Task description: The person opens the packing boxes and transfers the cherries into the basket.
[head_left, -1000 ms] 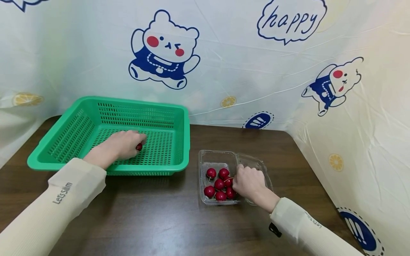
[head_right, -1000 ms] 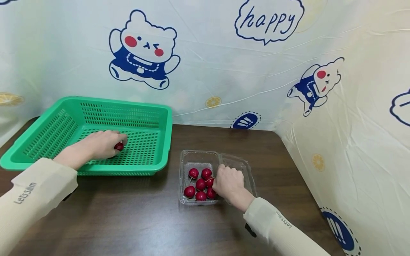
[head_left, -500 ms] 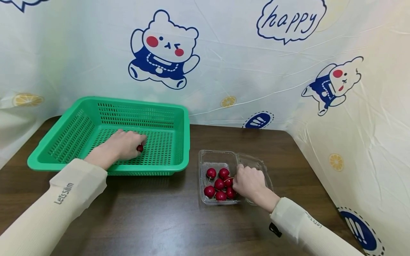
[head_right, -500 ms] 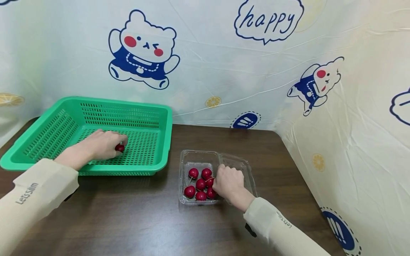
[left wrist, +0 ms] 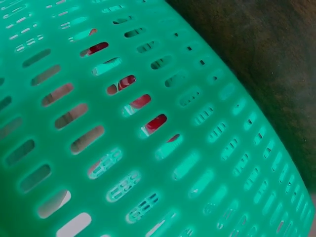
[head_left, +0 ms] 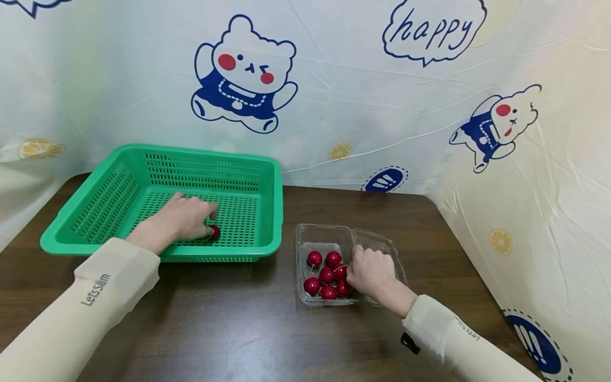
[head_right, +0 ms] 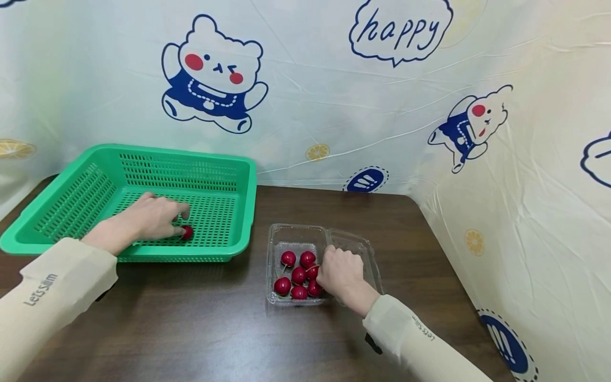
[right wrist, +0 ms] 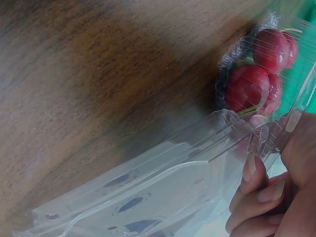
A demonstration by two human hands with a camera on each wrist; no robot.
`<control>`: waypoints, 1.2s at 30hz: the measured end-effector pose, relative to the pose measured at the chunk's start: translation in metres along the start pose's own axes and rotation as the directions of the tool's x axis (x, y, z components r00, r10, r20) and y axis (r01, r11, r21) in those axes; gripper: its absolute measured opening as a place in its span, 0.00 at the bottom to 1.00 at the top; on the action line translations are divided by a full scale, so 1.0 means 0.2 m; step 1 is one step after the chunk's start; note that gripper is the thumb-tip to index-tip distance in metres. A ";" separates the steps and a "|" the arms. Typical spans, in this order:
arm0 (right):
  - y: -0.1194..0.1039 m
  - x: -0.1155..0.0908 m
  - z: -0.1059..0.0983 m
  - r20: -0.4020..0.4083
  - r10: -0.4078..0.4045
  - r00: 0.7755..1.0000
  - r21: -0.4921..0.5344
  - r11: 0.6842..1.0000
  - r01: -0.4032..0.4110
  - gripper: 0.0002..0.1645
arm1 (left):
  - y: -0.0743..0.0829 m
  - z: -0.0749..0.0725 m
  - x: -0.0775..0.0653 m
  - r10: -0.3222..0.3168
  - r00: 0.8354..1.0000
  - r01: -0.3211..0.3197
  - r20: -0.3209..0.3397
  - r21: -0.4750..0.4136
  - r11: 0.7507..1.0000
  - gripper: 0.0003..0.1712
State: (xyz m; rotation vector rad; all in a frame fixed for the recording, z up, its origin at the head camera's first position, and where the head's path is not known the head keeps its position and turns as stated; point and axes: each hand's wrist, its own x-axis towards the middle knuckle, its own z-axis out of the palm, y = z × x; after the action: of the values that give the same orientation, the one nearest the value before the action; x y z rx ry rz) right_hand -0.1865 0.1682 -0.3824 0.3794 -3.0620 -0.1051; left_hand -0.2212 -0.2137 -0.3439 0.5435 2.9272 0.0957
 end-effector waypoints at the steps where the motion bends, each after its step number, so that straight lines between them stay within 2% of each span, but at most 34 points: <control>1: 0.00 0.00 0.00 -0.002 0.000 1.000 -0.001 1.000 0.000 0.12 | 0.00 0.00 0.00 0.000 1.000 0.000 0.000 -0.002 1.000 0.16; 8: 0.00 0.00 0.00 -0.005 0.004 1.000 -0.002 1.000 -0.004 0.11 | 0.00 -0.01 0.01 -0.001 1.000 0.001 -0.020 -0.002 1.000 0.16; 16: 0.00 0.00 0.00 -0.003 0.003 1.000 0.002 1.000 -0.003 0.12 | 0.01 -0.03 0.01 -0.004 1.000 0.003 -0.008 -0.014 1.000 0.17; 22: 0.00 0.00 0.00 -0.007 0.003 1.000 0.003 1.000 -0.003 0.12 | 0.01 -0.09 -0.01 -0.005 0.998 0.002 -0.061 -0.042 0.999 0.17; 30: 0.00 0.00 0.00 0.003 0.006 1.000 0.005 1.000 -0.006 0.12 | 0.02 -0.21 -0.01 -0.035 0.988 0.022 -0.148 -0.087 0.996 0.18; 36: 0.00 0.00 0.00 -0.002 0.003 1.000 0.006 1.000 -0.003 0.12 | 0.06 -0.23 -0.02 -0.034 0.981 0.015 -0.193 -0.095 0.995 0.21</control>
State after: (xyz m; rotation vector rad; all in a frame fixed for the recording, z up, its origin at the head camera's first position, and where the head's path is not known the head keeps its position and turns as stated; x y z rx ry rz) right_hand -0.1867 0.1688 -0.3828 0.3743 -3.0614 -0.0950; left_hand -0.2218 -0.2060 -0.2977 0.5102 3.0980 0.2977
